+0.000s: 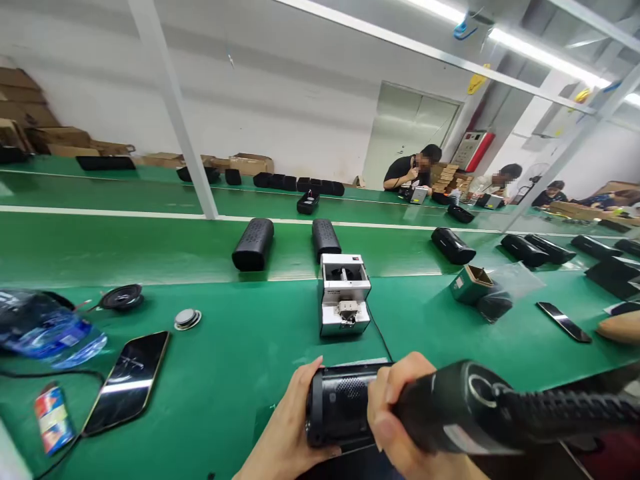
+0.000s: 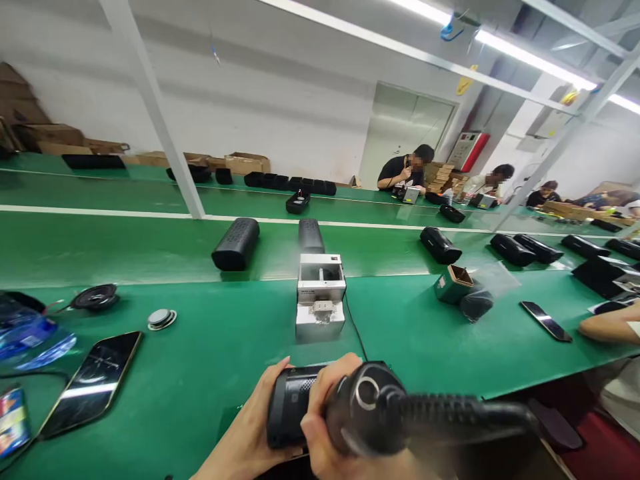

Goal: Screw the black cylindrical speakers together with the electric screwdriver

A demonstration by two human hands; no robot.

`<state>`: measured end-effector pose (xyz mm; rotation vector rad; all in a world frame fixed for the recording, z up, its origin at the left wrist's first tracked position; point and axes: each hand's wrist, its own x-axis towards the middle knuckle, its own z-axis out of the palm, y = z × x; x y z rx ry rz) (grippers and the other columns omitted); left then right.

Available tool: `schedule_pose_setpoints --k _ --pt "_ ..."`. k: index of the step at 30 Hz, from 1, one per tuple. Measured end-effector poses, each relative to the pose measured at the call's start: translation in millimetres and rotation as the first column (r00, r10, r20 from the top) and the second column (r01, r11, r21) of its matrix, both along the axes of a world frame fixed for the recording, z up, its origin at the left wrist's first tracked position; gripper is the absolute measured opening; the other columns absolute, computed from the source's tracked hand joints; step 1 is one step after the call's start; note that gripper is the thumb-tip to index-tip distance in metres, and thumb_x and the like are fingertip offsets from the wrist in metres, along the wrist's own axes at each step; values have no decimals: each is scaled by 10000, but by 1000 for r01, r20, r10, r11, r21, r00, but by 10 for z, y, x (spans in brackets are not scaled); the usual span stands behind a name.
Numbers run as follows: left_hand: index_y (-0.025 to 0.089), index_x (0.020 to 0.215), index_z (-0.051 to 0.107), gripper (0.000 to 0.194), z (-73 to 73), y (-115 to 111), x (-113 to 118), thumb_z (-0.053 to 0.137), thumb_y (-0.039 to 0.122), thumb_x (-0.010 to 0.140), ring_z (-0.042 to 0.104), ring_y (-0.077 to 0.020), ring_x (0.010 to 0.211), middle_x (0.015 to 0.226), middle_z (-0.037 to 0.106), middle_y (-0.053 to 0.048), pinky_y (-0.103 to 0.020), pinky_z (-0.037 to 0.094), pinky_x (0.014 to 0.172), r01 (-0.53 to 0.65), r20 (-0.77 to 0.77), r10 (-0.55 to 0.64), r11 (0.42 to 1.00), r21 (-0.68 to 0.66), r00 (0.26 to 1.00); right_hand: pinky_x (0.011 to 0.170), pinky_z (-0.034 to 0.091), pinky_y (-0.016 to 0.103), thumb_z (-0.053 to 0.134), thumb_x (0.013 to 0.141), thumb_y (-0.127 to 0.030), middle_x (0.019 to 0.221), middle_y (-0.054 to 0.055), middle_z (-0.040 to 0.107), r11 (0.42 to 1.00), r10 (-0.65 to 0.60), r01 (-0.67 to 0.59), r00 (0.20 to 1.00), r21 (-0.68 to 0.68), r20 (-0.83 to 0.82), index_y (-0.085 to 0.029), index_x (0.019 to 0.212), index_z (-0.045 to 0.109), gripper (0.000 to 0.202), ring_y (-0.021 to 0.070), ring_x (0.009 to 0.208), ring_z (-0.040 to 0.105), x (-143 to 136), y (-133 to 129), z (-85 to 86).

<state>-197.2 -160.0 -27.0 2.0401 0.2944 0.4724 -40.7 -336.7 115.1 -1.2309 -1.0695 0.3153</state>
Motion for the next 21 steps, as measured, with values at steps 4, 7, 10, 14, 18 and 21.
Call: schedule_pose_setpoints --k 4,7,10,14,18,21 --pt "408 1793 306 1357 108 -33 23 1070 116 709 551 -462 1637 1776 492 -156 -706 466 1381 0 -30 -1 999 -38 1000 437 466 254 815 1074 -350 657 -70 560 991 114 -112 993 76 -13 -283 1129 659 179 138 437 507 80 -48 544" --pt "410 1796 263 1390 154 -41 27 1057 60 710 511 -439 1668 1786 469 -149 -704 426 1408 24 -51 -26 998 -51 998 421 441 205 767 1093 -231 683 -102 568 963 81 -54 993 264 -91 -298 1279 671 220 96 400 463 248 117 956" --pt "420 1801 215 1403 178 -46 26 1056 72 734 485 -440 1679 1799 432 -155 -717 419 1406 38 -62 -40 998 -43 997 428 487 212 837 963 -133 655 -111 585 907 -73 108 992 406 -100 -258 1096 676 243 99 395 499 521 465 1173" --pt "443 1800 151 1436 190 -51 23 1030 30 741 459 -444 1694 1811 399 -156 -724 405 1408 40 -77 -42 999 -37 996 429 513 243 830 848 -188 590 -120 560 849 -279 272 959 454 -53 -252 919 601 248 122 397 525 838 979 1110" --pt "440 1799 166 1436 194 -47 24 1042 47 731 483 -450 1674 1799 415 -152 -709 422 1400 35 -76 -39 998 -45 996 426 508 262 818 864 -255 605 -108 591 872 -333 318 942 373 -24 -239 963 627 216 133 409 554 946 1265 941" --pt "444 1799 179 1436 187 -44 26 1049 51 726 499 -448 1659 1791 425 -146 -704 429 1395 30 -69 -33 998 -47 997 410 492 270 808 859 -272 612 -110 591 876 -340 336 939 347 -51 -238 1006 636 228 137 407 550 958 1333 895"
